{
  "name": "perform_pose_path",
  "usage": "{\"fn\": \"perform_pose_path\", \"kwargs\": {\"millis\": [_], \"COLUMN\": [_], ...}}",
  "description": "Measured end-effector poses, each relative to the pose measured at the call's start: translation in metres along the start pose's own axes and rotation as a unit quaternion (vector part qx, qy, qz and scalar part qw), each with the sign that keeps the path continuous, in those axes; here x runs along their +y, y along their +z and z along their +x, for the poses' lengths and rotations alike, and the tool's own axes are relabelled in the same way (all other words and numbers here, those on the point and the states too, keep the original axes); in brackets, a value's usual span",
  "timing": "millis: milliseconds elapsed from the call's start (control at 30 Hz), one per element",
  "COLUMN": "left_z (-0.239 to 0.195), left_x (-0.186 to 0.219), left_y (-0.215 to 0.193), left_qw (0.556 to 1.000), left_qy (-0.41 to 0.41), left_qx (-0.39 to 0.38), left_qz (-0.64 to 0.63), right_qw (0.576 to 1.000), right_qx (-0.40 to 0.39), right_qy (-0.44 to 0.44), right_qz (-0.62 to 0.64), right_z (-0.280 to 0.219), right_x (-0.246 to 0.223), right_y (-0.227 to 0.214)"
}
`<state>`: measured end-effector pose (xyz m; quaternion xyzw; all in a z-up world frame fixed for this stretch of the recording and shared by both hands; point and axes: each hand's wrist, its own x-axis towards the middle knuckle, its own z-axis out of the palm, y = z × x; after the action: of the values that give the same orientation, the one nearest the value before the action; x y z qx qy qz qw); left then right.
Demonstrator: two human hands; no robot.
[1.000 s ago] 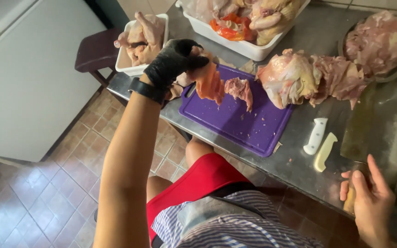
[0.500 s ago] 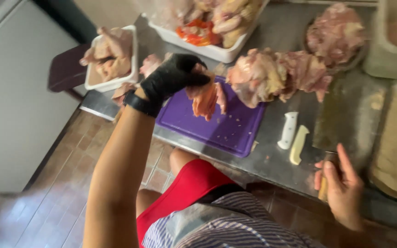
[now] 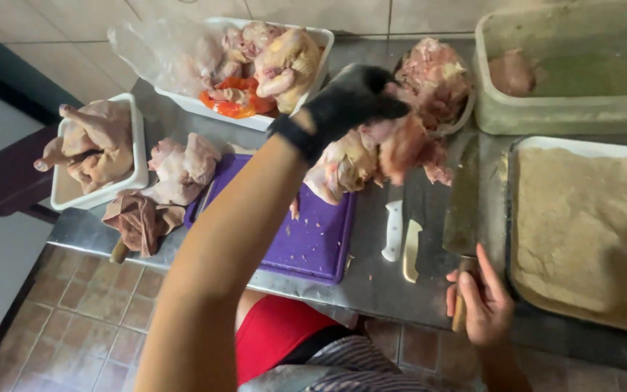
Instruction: Trimming and deboning raw chicken pieces on a purple cutting board using a knife
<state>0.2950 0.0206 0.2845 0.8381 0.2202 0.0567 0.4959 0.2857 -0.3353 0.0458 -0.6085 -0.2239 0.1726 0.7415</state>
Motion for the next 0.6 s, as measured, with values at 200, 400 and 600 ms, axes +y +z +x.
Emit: {"fn": "perform_pose_path", "kwargs": {"millis": [200,400,600], "left_z": [0.192,-0.031,-0.082], "left_x": [-0.243,-0.216,-0.311], "left_y": [-0.024,-0.052,-0.055], "left_qw": [0.845,0.883,0.900], "left_qy": [0.244,0.006,-0.248], "left_qx": [0.337,0.289,0.243], "left_qz": [0.335,0.369,0.262], "right_qw": [0.998,0.995,0.995], "right_qx": [0.045,0.087,0.053], "right_qy": [0.044,0.034,0.008], "right_qz": [0.022,-0.023,-0.086], "right_z": [-0.002,-0.004,-0.009], "right_x": [-0.004,-0.017,-0.030], "right_y": [0.009,0.025,0.036]}}
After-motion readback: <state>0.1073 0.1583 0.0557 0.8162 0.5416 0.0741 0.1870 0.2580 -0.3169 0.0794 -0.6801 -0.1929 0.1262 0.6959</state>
